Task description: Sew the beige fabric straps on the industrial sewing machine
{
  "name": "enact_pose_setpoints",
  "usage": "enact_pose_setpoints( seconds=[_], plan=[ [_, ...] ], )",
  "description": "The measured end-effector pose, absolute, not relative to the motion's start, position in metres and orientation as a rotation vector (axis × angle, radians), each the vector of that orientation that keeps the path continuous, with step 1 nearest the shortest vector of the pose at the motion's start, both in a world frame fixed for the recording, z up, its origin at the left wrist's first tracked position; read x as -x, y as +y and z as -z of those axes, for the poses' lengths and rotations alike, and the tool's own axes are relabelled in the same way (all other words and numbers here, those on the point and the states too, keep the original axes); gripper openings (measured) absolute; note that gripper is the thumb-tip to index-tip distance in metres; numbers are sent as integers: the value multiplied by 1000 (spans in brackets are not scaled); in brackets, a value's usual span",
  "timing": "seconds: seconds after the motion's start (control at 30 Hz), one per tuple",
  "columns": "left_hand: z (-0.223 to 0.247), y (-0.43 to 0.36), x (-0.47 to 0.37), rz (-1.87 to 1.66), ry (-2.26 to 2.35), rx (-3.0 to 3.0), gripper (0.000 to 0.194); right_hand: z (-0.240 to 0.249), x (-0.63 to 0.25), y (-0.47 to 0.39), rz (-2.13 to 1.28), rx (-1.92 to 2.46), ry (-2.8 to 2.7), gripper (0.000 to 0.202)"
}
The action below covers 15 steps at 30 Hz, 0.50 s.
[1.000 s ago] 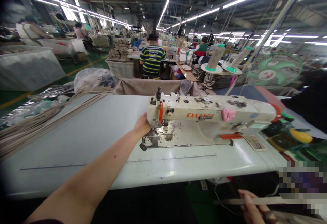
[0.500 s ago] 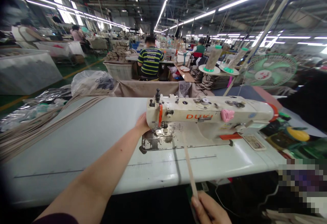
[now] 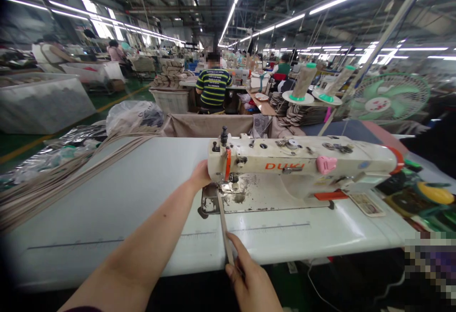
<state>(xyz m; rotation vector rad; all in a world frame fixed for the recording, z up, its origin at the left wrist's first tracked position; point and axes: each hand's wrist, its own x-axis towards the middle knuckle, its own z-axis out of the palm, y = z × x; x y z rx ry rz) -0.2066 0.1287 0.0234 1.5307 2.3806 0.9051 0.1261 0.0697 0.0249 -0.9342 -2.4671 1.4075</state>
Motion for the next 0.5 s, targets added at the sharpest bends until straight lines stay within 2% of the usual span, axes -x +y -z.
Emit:
enact_pose_setpoints(
  seconds=[0.1, 0.17, 0.37, 0.5],
  plan=[
    [-21, 130, 208, -899, 2365, -1567, 21, -31, -117, 71, -1493, 965, -2380, 62],
    [-20, 130, 208, -909, 2362, -1568, 20, -35, -112, 72, -1541, 982, -2316, 61],
    [-22, 128, 206, -975, 2337, -1553, 38, -38, -105, 73, -1616, 1013, -2207, 64],
    [-23, 126, 206, -1028, 2312, -1549, 43, -37, -102, 74, -1616, 1039, -2201, 64]
  ],
)
